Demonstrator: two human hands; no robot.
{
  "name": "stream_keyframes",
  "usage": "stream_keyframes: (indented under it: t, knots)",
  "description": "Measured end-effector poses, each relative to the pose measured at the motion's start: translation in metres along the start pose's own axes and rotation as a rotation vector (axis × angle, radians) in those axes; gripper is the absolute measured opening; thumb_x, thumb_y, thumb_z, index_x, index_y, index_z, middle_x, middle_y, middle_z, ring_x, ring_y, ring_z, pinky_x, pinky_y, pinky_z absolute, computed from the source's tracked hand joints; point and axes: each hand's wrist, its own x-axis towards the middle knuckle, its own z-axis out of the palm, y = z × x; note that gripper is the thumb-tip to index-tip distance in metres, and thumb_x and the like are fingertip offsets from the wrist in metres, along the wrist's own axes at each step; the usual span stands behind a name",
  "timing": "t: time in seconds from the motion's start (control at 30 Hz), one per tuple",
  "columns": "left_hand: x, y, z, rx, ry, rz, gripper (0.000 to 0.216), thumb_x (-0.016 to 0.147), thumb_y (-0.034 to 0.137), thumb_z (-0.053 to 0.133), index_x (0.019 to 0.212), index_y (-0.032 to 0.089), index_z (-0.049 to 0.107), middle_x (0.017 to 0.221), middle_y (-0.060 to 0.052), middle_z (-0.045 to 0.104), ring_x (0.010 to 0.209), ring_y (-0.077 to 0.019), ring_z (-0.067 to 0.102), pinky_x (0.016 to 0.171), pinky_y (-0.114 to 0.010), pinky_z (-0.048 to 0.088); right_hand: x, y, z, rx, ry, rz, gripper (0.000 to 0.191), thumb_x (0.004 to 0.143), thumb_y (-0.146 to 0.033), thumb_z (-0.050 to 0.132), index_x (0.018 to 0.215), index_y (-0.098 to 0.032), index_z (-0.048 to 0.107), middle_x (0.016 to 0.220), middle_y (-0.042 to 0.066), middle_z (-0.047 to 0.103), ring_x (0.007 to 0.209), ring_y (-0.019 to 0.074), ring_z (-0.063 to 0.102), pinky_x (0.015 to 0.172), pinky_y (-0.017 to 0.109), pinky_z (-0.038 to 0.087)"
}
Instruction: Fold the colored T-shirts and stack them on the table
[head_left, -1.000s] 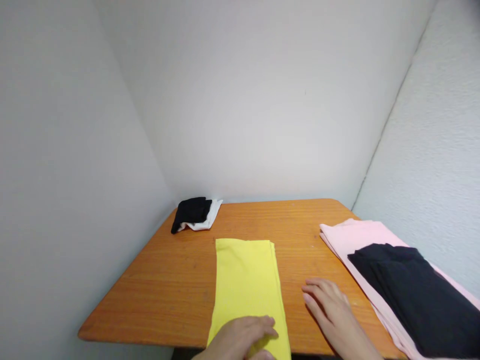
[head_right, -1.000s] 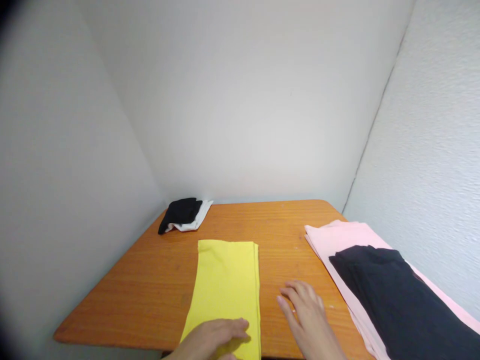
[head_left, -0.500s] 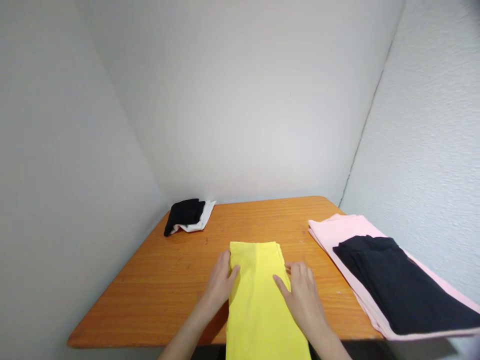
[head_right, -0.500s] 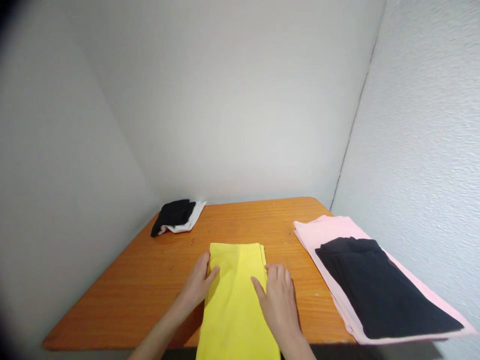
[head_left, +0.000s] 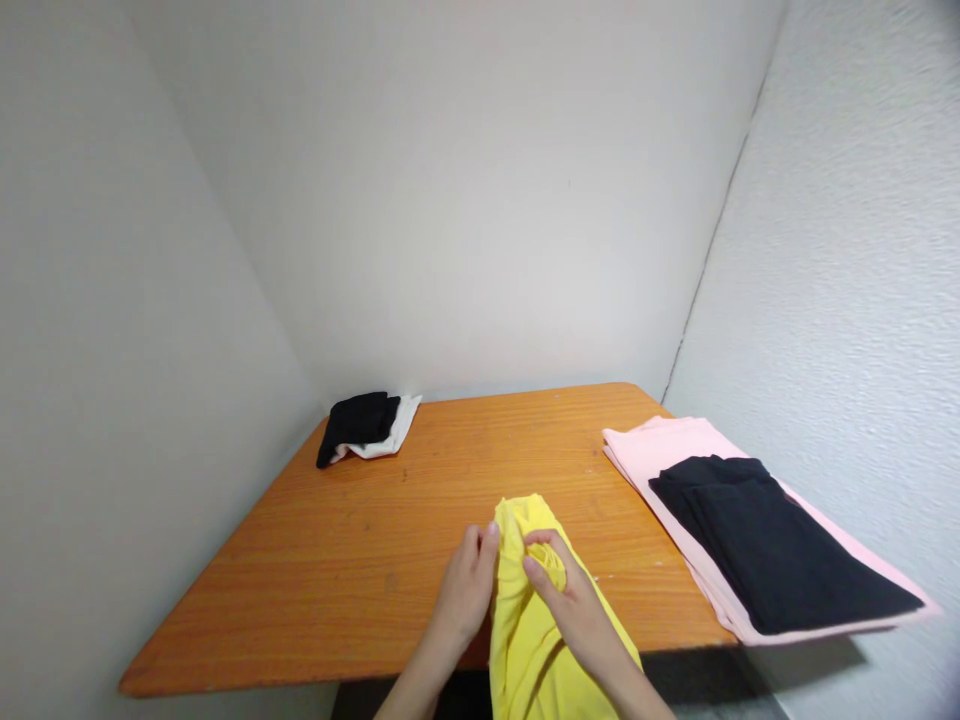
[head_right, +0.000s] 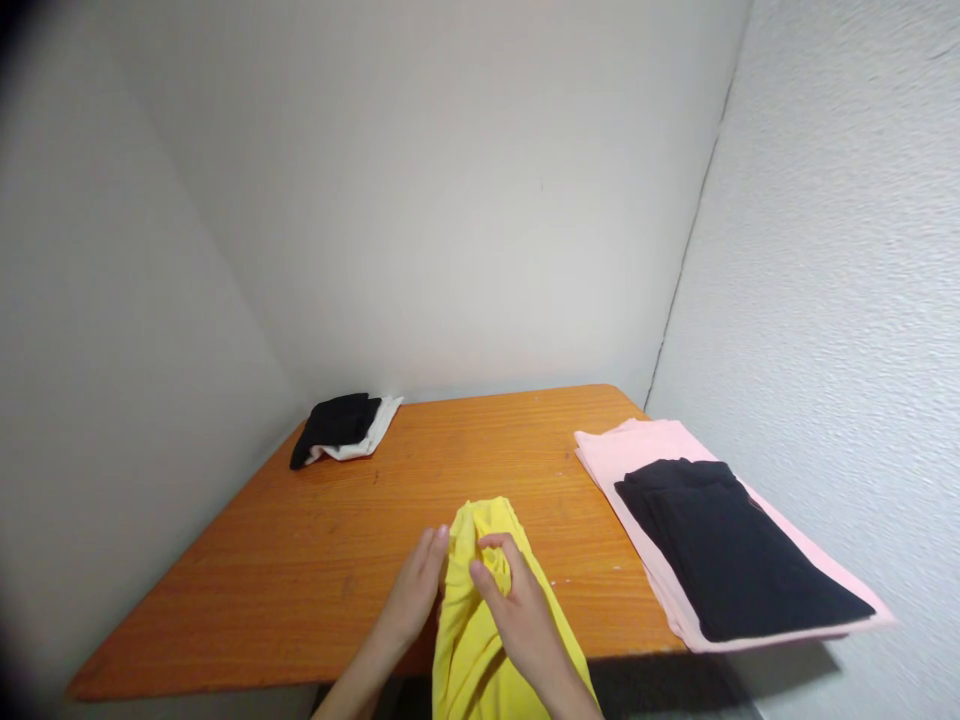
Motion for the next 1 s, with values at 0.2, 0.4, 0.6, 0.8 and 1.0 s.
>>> stream_keyframes:
  t: [0.2,0.4,0.6,0.8,1.0]
  knots:
    - [-0.019,0.016,0.003,-0.229,-0.137,-0.01,0.041,0.09,0.062,0.043,0.083,0.022,0.042,0.078,0.003,0.043,0.075,-0.0142,0.045,0.074,-0.026,0.041,-0.012,-0.029,-0.006,-0.26,-0.005,0.01,0.034,0.088,-0.056,0.056,0.089,-0.022,0.05,0.086,0.0,0.061,0.083,0.0209,0.058,0.079,0.031,0.042]
    - [-0.066,0.031,0.014,-0.562,-0.196,0.045,0.033,0.089,0.054,0.054,0.099,0.023,0.049,0.097,-0.002,0.05,0.092,-0.0171,0.05,0.087,-0.027,0.043,-0.036,-0.056,-0.021,-0.317,-0.11,-0.015,0.038,0.084,-0.053,0.063,0.099,-0.02,0.052,0.093,0.003,0.061,0.085,0.0211,0.058,0.075,0.029,0.046]
    - [-0.095,0.045,0.01,-0.686,-0.045,0.043,0.034,0.081,0.051,0.066,0.095,0.023,0.054,0.104,-0.005,0.06,0.1,-0.0204,0.057,0.089,-0.029,0.046,-0.066,-0.054,-0.037,-0.24,-0.036,-0.094,0.051,0.085,-0.047,0.059,0.128,-0.019,0.053,0.134,0.013,0.052,0.126,0.0322,0.047,0.107,0.044,0.038]
    - [-0.112,0.037,-0.032,-0.685,0.242,-0.077,0.05,0.075,0.06,0.069,0.105,0.022,0.055,0.095,-0.004,0.067,0.082,-0.0179,0.064,0.073,-0.027,0.052,-0.091,-0.071,-0.087,-0.234,-0.016,-0.21,0.043,0.087,-0.047,0.057,0.122,-0.023,0.063,0.144,0.012,0.043,0.133,0.0333,0.039,0.111,0.047,0.034]
    - [-0.142,0.045,-0.115,-0.401,0.66,0.021,0.055,0.069,0.066,0.069,0.105,0.026,0.061,0.092,0.0,0.067,0.07,-0.0169,0.062,0.056,-0.023,0.05,-0.116,-0.078,-0.164,-0.407,0.248,-0.275,0.036,0.087,-0.051,0.055,0.108,-0.024,0.066,0.125,0.013,0.058,0.107,0.0321,0.058,0.088,0.04,0.051]
